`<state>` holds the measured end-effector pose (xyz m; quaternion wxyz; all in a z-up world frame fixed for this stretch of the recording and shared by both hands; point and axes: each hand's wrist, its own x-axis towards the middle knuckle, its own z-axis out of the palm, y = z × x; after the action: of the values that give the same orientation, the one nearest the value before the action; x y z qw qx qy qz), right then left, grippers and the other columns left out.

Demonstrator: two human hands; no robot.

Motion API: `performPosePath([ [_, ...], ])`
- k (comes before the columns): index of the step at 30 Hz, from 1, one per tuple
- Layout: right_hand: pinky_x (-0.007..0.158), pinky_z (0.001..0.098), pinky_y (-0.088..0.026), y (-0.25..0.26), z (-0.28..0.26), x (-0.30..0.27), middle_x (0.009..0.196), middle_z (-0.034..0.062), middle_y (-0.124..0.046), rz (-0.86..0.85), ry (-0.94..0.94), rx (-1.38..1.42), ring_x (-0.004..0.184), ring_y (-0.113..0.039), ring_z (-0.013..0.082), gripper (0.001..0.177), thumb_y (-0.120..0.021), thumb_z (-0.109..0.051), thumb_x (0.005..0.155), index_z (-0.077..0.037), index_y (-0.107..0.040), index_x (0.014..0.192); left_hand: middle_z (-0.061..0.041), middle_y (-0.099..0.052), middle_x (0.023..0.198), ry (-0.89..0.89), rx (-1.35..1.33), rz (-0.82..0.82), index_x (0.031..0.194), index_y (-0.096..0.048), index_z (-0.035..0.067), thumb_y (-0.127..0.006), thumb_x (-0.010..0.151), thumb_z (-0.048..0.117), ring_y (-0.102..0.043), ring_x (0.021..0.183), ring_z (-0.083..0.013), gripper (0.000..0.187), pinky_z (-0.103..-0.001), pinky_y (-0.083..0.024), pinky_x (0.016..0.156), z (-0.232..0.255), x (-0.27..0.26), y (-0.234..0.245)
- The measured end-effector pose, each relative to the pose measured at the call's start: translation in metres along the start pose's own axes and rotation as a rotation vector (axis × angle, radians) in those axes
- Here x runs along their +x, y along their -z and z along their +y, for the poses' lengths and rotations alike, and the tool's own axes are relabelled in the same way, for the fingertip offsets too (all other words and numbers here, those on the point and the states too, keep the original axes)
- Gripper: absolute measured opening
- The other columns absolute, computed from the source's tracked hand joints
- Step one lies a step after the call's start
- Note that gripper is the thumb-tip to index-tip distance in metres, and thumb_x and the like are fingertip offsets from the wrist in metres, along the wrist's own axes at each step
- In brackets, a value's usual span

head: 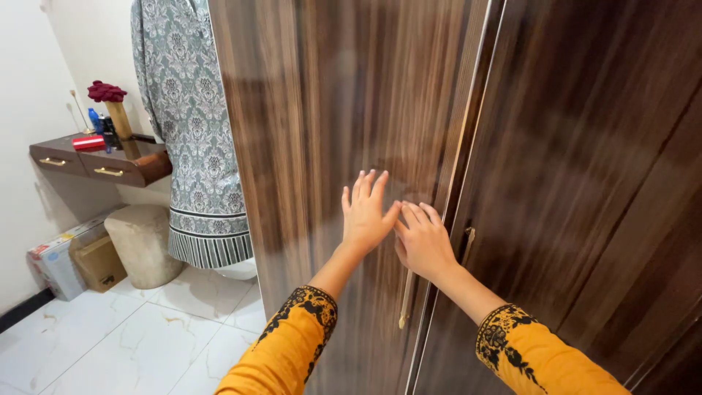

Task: The recorder takes a white marker from a shelf, opens a desk drawer, and places the marker inside.

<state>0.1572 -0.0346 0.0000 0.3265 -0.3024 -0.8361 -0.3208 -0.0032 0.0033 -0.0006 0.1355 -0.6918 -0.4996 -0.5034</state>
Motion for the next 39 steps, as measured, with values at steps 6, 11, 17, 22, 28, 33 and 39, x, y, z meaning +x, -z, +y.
performPosePath([
  [6, 0.12, 0.0539, -0.024, -0.005, 0.007, 0.004, 0.158, 0.0128, -0.041, -0.052, -0.071, -0.148, 0.146, -0.037, 0.0264, 0.065, -0.071, -0.016, 0.076, -0.012, -0.057, 0.139, -0.017, -0.028, 0.168, -0.052, -0.029, -0.033, 0.161, -0.031, 0.011, -0.061, 0.093, 0.053, -0.018, 0.157, -0.033, 0.085, -0.064, -0.009, 0.123, -0.008, 0.005, 0.0],
  [11, 0.122, 0.0525, -0.02, 0.0, 0.008, 0.002, 0.161, 0.0096, -0.035, -0.123, -0.013, -0.196, 0.149, -0.032, 0.0239, 0.069, -0.073, -0.019, 0.073, -0.009, -0.055, 0.139, -0.016, -0.023, 0.169, -0.057, -0.009, -0.076, 0.16, -0.033, 0.013, -0.06, 0.093, 0.057, -0.016, 0.157, -0.0343, 0.085, -0.065, -0.009, 0.121, -0.006, 0.007, -0.007],
  [17, 0.123, 0.0508, -0.019, -0.001, 0.006, -0.003, 0.163, 0.0081, -0.033, -0.166, -0.01, -0.231, 0.151, -0.028, 0.0216, 0.071, -0.075, -0.019, 0.072, -0.01, -0.054, 0.139, -0.015, -0.018, 0.171, -0.041, -0.06, -0.075, 0.16, -0.033, 0.013, -0.058, 0.094, 0.057, -0.019, 0.157, -0.0354, 0.084, -0.067, -0.01, 0.12, -0.003, -0.002, -0.008],
  [22, 0.122, 0.0501, -0.019, 0.001, 0.005, -0.002, 0.162, 0.0074, -0.034, -0.143, -0.01, -0.272, 0.15, -0.029, 0.0205, 0.076, -0.075, -0.018, 0.069, -0.011, -0.055, 0.142, -0.012, -0.018, 0.171, -0.024, -0.036, -0.121, 0.16, -0.033, 0.017, -0.058, 0.093, 0.057, -0.021, 0.156, -0.0327, 0.081, -0.07, -0.012, 0.118, -0.004, -0.002, -0.004],
  [28, 0.122, 0.0514, -0.019, 0.004, 0.005, -0.002, 0.163, 0.0089, -0.033, -0.222, -0.045, -0.313, 0.151, -0.028, 0.021, 0.069, -0.075, -0.02, 0.068, -0.008, -0.06, 0.135, -0.008, -0.017, 0.172, -0.031, 0.05, -0.184, 0.16, -0.032, 0.021, -0.058, 0.093, 0.054, -0.023, 0.155, -0.0301, 0.079, -0.07, -0.016, 0.117, -0.011, -0.007, -0.01],
  [33, 0.122, 0.0525, -0.02, -0.004, 0.018, -0.009, 0.163, 0.0093, -0.033, -0.23, 0.016, -0.353, 0.151, -0.028, 0.022, 0.07, -0.076, -0.021, 0.068, -0.01, -0.061, 0.135, -0.007, -0.012, 0.171, -0.026, 0.132, -0.251, 0.16, -0.029, 0.024, -0.058, 0.095, 0.052, -0.019, 0.155, -0.0291, 0.077, -0.072, -0.014, 0.116, -0.012, -0.003, -0.012],
  [39, 0.122, 0.0529, -0.022, -0.008, 0.025, -0.005, 0.163, 0.0079, -0.034, -0.178, 0.016, -0.344, 0.15, -0.029, 0.0213, 0.066, -0.075, -0.02, 0.07, -0.012, -0.062, 0.134, -0.007, -0.011, 0.171, -0.021, 0.157, -0.245, 0.16, -0.029, 0.023, -0.06, 0.095, 0.051, -0.021, 0.155, -0.0308, 0.077, -0.071, -0.016, 0.115, -0.01, 0.003, -0.017],
])
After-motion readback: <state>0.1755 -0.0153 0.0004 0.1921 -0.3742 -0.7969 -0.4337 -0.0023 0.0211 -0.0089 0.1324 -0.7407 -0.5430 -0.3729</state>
